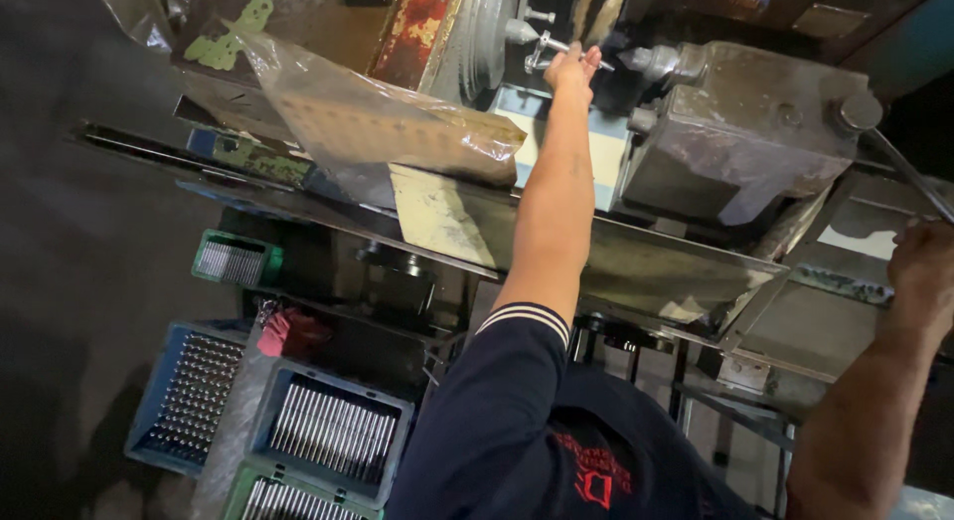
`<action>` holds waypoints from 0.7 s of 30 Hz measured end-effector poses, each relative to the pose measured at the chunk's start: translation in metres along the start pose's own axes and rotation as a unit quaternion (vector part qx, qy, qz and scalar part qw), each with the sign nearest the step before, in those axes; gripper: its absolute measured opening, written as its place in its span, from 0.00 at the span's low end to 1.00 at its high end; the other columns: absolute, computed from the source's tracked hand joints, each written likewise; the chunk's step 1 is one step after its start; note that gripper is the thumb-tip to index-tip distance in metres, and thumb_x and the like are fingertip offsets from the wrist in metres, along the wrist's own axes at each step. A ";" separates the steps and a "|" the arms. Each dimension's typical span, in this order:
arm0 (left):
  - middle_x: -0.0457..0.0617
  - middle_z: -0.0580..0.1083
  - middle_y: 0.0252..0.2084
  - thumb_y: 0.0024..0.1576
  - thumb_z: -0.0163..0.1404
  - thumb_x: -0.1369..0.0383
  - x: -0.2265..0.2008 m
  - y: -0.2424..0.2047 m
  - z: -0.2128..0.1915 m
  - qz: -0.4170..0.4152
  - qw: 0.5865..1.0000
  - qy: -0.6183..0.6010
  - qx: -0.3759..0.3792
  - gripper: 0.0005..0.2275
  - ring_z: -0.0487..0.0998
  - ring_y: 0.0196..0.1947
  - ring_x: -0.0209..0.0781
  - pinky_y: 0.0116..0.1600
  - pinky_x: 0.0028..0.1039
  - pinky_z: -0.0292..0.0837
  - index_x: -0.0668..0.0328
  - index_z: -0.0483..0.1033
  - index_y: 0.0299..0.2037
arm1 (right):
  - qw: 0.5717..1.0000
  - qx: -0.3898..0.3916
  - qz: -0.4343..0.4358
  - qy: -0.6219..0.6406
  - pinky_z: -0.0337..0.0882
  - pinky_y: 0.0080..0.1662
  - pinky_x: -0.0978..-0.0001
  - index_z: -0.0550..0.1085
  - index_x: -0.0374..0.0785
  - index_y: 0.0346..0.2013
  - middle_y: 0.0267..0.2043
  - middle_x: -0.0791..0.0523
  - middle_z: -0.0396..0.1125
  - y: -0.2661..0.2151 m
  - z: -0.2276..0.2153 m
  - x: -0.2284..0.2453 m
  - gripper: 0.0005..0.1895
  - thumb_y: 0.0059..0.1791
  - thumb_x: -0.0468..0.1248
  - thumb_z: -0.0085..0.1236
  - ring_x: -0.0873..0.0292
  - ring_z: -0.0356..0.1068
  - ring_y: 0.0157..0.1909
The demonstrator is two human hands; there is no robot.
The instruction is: The person repeatedly picks up small metal rods from a green bin, places them into a grinding machine, and then removes them to place them into a blue bin. This cycle is performed continuously throughout the clip.
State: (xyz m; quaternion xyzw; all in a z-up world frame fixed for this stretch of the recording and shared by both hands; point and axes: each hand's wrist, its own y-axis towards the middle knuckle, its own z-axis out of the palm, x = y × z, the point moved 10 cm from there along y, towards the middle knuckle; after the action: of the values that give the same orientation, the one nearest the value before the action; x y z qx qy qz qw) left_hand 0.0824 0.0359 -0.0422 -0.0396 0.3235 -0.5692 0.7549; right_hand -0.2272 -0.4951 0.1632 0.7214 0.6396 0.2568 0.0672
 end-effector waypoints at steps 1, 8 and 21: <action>0.64 0.75 0.34 0.61 0.52 0.76 -0.001 -0.001 -0.002 0.001 1.000 0.002 -0.007 0.07 0.81 0.29 0.51 0.35 0.35 0.84 0.72 0.70 0.45 | 1.000 0.003 0.012 -0.002 0.73 0.40 0.58 0.79 0.29 0.36 0.34 0.48 0.74 -0.002 0.002 -0.003 0.14 0.59 0.30 0.46 0.52 0.75 0.36; 0.66 0.76 0.33 0.62 0.50 0.75 -0.007 -0.001 0.005 0.004 1.000 0.007 0.009 0.08 0.81 0.29 0.53 0.34 0.37 0.83 0.75 0.67 0.45 | 0.997 -0.020 -0.027 -0.063 0.73 0.38 0.59 0.79 0.31 0.36 0.31 0.50 0.73 0.002 0.011 -0.015 0.15 0.61 0.29 0.44 0.54 0.74 0.31; 0.63 0.77 0.34 0.62 0.51 0.74 -0.006 -0.003 0.012 -0.026 1.000 -0.007 -0.004 0.08 0.82 0.29 0.52 0.34 0.34 0.83 0.72 0.67 0.45 | 0.974 -0.069 -0.010 -0.216 0.44 0.68 0.28 0.79 0.36 0.39 0.59 0.41 0.59 -0.018 0.002 -0.013 0.10 0.50 0.36 0.51 0.34 0.49 0.71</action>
State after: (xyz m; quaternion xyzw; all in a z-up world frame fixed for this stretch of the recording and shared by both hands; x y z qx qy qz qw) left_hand 0.0852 0.0367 -0.0290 -0.0555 0.3196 -0.5872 0.7417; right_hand -0.2432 -0.5039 0.1503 0.7473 0.5975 0.1378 0.2561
